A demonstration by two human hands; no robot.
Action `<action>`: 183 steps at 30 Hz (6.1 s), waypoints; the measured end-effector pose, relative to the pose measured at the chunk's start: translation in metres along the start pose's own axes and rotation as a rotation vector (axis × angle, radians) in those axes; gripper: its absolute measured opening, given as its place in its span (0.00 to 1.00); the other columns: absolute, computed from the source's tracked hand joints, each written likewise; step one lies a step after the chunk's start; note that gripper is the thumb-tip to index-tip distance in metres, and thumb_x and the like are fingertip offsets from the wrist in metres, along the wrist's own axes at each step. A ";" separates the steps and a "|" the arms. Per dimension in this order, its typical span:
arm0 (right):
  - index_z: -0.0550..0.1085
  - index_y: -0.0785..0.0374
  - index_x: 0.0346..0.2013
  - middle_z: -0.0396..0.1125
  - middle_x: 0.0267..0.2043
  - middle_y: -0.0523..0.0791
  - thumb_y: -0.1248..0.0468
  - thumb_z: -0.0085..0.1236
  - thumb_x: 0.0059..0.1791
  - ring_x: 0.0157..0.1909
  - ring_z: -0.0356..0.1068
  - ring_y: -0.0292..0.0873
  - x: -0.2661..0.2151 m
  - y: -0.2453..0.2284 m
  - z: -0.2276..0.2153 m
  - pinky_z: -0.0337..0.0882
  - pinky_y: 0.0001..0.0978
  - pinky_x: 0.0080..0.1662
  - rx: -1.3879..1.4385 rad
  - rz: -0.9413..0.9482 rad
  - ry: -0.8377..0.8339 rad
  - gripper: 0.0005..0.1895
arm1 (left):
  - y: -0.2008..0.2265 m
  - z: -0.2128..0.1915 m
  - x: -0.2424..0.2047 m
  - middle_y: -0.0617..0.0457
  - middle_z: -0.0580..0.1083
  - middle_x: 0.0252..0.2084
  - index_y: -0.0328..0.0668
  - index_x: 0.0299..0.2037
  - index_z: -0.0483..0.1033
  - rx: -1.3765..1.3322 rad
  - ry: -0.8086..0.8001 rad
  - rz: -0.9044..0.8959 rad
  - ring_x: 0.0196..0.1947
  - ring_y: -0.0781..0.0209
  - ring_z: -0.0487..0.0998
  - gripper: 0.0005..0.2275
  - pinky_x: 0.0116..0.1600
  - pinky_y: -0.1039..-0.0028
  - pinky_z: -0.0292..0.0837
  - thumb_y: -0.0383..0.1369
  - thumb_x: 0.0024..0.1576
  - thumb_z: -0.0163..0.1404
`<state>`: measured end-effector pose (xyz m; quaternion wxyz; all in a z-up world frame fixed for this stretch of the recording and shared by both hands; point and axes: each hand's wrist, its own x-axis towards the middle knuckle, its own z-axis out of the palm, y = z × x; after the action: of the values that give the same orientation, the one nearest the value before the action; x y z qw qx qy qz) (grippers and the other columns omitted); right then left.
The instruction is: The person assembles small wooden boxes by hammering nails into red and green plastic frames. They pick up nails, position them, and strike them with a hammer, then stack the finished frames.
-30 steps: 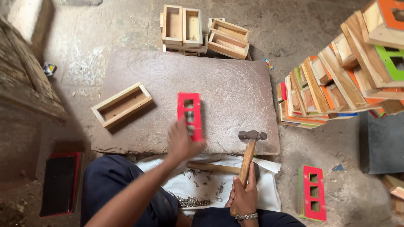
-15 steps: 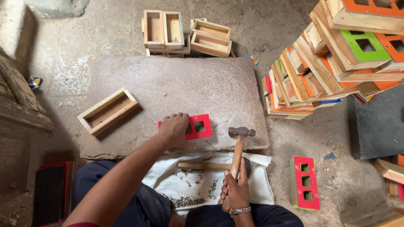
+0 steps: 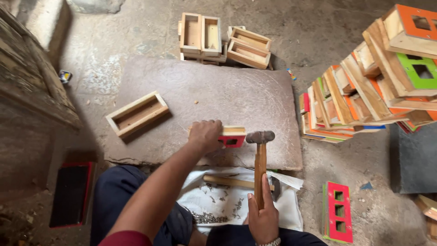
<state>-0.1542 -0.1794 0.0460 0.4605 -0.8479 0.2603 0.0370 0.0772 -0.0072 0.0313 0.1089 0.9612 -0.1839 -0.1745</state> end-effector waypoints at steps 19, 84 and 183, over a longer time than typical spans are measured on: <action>0.50 0.43 0.75 0.71 0.59 0.53 0.55 0.51 0.50 0.44 0.78 0.59 0.020 -0.005 0.019 0.78 0.47 0.43 -0.217 -0.292 0.078 0.39 | -0.010 -0.004 0.006 0.51 0.77 0.48 0.47 0.52 0.72 -0.054 -0.050 0.019 0.51 0.53 0.79 0.28 0.56 0.60 0.72 0.50 0.46 0.67; 0.47 0.39 0.77 0.64 0.20 0.40 0.67 0.57 0.49 0.15 0.59 0.32 0.032 0.033 0.021 0.64 0.27 0.16 0.371 0.172 -0.125 0.46 | 0.026 0.161 -0.130 0.50 0.80 0.33 0.31 0.38 0.79 -1.355 -0.119 -0.064 0.32 0.66 0.81 0.06 0.40 0.74 0.80 0.29 0.59 0.55; 0.52 0.53 0.75 0.59 0.71 0.54 0.58 0.52 0.51 0.68 0.64 0.55 0.043 0.005 0.041 0.70 0.41 0.61 -0.237 -0.277 0.013 0.39 | -0.029 0.051 0.029 0.54 0.78 0.44 0.48 0.50 0.77 -0.687 0.431 0.129 0.47 0.56 0.80 0.14 0.57 0.67 0.75 0.27 0.53 0.56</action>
<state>-0.1118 -0.1662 0.0055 0.3561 -0.9243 0.1377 -0.0020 0.0923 0.0007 -0.0319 0.4704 0.8698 -0.1479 -0.0134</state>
